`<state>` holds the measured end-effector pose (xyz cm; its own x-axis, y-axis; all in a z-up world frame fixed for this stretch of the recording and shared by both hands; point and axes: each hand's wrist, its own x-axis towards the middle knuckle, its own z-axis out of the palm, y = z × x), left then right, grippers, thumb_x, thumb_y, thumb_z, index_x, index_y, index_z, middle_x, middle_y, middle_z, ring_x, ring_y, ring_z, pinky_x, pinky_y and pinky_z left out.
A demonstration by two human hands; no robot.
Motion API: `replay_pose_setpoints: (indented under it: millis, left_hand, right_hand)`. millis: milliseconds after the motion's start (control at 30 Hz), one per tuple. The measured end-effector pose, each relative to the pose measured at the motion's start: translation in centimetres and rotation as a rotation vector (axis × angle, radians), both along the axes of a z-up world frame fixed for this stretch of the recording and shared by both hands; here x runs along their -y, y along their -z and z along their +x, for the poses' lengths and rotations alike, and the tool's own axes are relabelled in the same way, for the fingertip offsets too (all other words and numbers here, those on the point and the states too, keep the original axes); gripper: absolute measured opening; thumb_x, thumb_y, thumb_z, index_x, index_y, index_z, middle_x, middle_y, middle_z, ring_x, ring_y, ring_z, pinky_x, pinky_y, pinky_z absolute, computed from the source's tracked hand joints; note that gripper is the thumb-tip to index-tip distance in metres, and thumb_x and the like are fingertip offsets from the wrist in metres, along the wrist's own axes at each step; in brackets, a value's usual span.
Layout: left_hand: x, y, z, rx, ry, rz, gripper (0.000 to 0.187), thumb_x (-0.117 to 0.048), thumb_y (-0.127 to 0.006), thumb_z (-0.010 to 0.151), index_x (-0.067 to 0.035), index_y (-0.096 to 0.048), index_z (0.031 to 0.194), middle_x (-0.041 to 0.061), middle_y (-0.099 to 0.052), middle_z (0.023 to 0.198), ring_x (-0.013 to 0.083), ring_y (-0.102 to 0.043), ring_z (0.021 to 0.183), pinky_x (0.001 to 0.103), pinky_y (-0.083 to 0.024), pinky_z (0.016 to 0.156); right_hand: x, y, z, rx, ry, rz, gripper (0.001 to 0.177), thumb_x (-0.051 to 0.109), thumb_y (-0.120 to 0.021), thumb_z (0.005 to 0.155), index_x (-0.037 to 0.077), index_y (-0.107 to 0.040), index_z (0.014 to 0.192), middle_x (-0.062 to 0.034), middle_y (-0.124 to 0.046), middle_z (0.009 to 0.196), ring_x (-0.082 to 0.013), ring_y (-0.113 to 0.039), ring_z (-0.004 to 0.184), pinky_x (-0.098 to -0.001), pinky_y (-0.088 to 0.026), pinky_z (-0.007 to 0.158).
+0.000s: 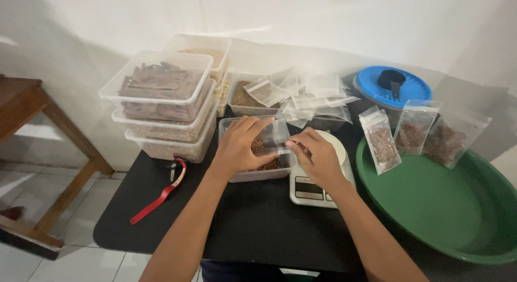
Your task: Weighing and packaging small quantities of grains into plastic bags using a scoop and a digital scale.
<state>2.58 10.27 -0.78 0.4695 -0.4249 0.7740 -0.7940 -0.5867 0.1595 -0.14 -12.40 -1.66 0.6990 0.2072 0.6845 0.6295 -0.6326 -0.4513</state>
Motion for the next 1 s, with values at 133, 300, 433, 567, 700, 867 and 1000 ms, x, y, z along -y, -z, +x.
replay_pose_setpoints:
  millis: [133,300,433,567,700,867,1000]
  left_hand:
    - [0.0,0.0,0.0,-0.004,0.007,0.008,0.076,-0.040,-0.091,0.067,-0.010,-0.066,0.133,0.009,-0.068,0.103,0.0287,-0.065,0.100,0.048,-0.056,0.084]
    - [0.0,-0.3,-0.4,-0.078,0.004,0.007,0.077,-0.040,-0.090,0.069,-0.010,-0.064,0.135,0.010,-0.068,0.106,0.0298,-0.064,0.103,0.048,-0.055,0.086]
    - [0.0,-0.1,-0.2,-0.076,-0.007,-0.010,0.077,-0.041,-0.090,0.070,-0.010,-0.064,0.135,0.009,-0.067,0.105,0.0284,-0.065,0.104,0.047,-0.055,0.086]
    - [0.0,0.3,0.0,-0.102,-0.012,-0.025,0.078,-0.043,-0.090,0.069,-0.010,-0.064,0.135,0.009,-0.067,0.106,0.0286,-0.065,0.104,0.047,-0.055,0.088]
    - [-0.1,0.1,0.1,-0.108,0.003,-0.053,0.077,-0.041,-0.090,0.070,-0.011,-0.064,0.135,0.009,-0.067,0.103,0.0288,-0.066,0.100,0.048,-0.056,0.086]
    - [-0.2,0.0,-0.2,-0.112,-0.002,-0.060,0.077,-0.042,-0.090,0.070,-0.011,-0.063,0.136,0.009,-0.068,0.103,0.0295,-0.066,0.099,0.047,-0.057,0.085]
    - [-0.3,0.0,-0.2,-0.146,-0.016,-0.066,0.079,-0.043,-0.090,0.069,-0.012,-0.061,0.136,0.009,-0.068,0.102,0.0289,-0.067,0.099,0.047,-0.057,0.086]
  right_hand:
    - [0.2,0.9,1.1,-0.149,-0.049,0.124,0.027,0.028,-0.062,0.104,0.009,-0.075,0.091,-0.0079,-0.065,0.075,-0.0215,-0.061,0.062,-0.0335,-0.049,0.058]
    - [0.4,1.6,1.3,-0.404,-0.037,0.365,0.031,0.028,-0.060,0.105,0.009,-0.070,0.083,-0.0045,-0.056,0.063,-0.0131,-0.047,0.055,-0.0295,-0.043,0.054]
    - [0.4,1.7,1.5,-0.443,-0.017,0.376,0.034,0.029,-0.059,0.104,0.009,-0.068,0.079,-0.0031,-0.051,0.057,-0.0116,-0.043,0.048,-0.0268,-0.037,0.049]
    - [0.2,1.3,1.3,-0.481,0.022,0.426,0.031,0.022,-0.057,0.103,0.008,-0.067,0.077,-0.0032,-0.046,0.052,-0.0114,-0.039,0.042,-0.0259,-0.032,0.045]
    - [0.4,1.5,1.3,-0.420,0.081,0.458,0.030,0.022,-0.062,0.102,0.009,-0.067,0.076,-0.0025,-0.047,0.053,-0.0103,-0.043,0.044,-0.0259,-0.035,0.049]
    - [1.0,2.0,1.9,-0.261,0.123,0.389,0.032,0.027,-0.065,0.104,0.006,-0.070,0.079,-0.0109,-0.060,0.061,-0.0189,-0.058,0.053,-0.0302,-0.045,0.055]
    - [1.0,2.0,1.9,-0.186,0.110,0.437,0.032,0.023,-0.062,0.106,0.006,-0.067,0.080,-0.0081,-0.060,0.063,-0.0122,-0.053,0.059,-0.0281,-0.043,0.057]
